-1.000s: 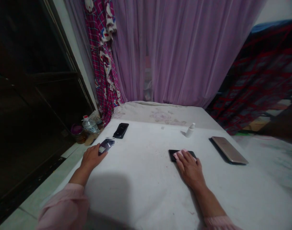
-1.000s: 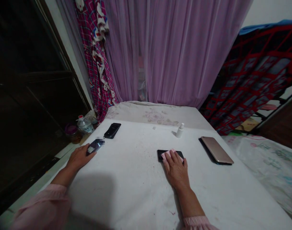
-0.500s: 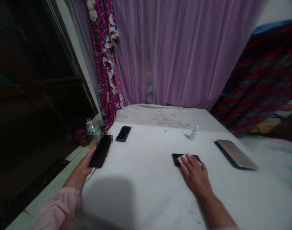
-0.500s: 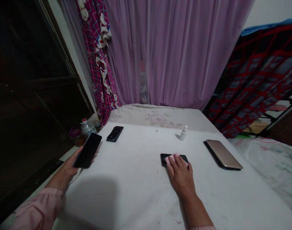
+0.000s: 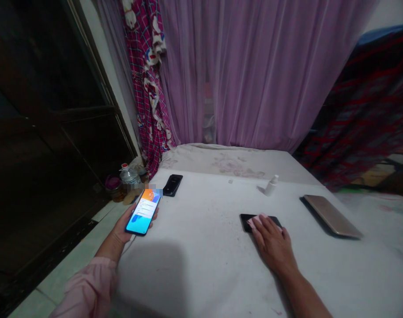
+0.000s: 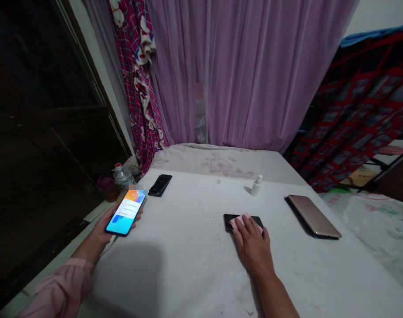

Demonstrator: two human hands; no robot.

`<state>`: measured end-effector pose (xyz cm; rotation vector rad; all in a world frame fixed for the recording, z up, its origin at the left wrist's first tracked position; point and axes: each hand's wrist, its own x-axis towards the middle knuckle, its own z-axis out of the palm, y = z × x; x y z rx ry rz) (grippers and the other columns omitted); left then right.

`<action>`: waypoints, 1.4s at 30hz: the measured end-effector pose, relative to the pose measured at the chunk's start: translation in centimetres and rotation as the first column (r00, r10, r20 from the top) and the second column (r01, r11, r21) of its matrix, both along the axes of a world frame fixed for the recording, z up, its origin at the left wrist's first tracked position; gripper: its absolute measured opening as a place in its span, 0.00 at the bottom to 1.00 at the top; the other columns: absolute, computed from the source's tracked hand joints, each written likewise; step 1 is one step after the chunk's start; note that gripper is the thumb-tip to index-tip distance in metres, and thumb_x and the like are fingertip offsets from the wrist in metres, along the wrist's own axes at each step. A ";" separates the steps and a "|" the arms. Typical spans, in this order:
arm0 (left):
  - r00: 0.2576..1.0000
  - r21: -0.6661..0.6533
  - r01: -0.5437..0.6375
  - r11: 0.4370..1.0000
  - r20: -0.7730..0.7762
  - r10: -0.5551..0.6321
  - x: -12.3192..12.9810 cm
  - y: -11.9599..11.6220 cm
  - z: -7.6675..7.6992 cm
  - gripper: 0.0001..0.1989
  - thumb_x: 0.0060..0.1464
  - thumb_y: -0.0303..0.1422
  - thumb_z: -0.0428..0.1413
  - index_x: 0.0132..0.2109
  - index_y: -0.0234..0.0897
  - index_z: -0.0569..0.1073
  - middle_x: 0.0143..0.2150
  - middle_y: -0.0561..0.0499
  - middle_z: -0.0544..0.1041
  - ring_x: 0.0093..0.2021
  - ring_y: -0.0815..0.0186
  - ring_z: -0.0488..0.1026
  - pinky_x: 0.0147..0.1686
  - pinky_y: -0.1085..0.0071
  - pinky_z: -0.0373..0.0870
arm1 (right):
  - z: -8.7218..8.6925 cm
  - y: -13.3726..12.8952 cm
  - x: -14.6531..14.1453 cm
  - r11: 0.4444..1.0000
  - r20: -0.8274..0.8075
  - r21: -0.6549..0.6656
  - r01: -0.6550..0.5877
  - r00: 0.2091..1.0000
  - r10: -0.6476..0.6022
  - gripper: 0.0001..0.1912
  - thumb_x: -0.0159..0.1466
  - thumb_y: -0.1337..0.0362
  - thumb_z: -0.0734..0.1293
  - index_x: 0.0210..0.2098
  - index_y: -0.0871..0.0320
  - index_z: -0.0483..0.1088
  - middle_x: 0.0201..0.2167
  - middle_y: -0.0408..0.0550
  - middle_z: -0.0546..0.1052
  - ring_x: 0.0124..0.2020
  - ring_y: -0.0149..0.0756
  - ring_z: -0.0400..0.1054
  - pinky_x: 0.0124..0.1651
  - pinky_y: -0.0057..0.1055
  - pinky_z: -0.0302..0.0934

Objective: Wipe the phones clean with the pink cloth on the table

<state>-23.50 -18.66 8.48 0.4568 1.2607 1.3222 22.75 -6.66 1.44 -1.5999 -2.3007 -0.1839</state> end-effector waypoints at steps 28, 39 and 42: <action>-0.289 -0.165 -0.179 0.970 -0.933 -0.213 7.2 4.3 -3.7 0.32 0.57 0.44 0.53 0.62 0.28 0.65 0.67 0.28 0.58 0.68 0.37 0.51 0.62 0.39 0.46 | -0.6 0.1 -0.1 1.000 0.010 0.008 -0.001 1.000 0.001 0.24 0.70 0.55 0.50 0.58 0.48 0.68 0.64 0.51 0.64 0.65 0.49 0.56 0.61 0.58 0.48; 0.034 0.035 0.687 0.726 -0.999 0.016 27.9 12.4 -6.1 0.38 0.49 0.48 0.63 0.63 0.41 0.62 0.59 0.39 0.71 0.62 0.48 0.64 0.65 0.41 0.48 | 0.0 -0.3 -0.3 0.998 -0.002 -0.054 0.016 1.000 -0.016 0.23 0.71 0.57 0.51 0.61 0.46 0.65 0.66 0.50 0.60 0.66 0.48 0.55 0.63 0.59 0.44; 0.069 0.067 0.663 0.746 -0.997 0.028 28.3 12.9 -6.5 0.31 0.51 0.43 0.63 0.60 0.43 0.65 0.56 0.42 0.73 0.60 0.50 0.66 0.65 0.42 0.48 | 0.3 -0.3 -0.4 0.997 0.003 -0.078 0.007 1.000 -0.007 0.23 0.71 0.58 0.52 0.62 0.48 0.63 0.67 0.51 0.58 0.66 0.48 0.54 0.64 0.59 0.43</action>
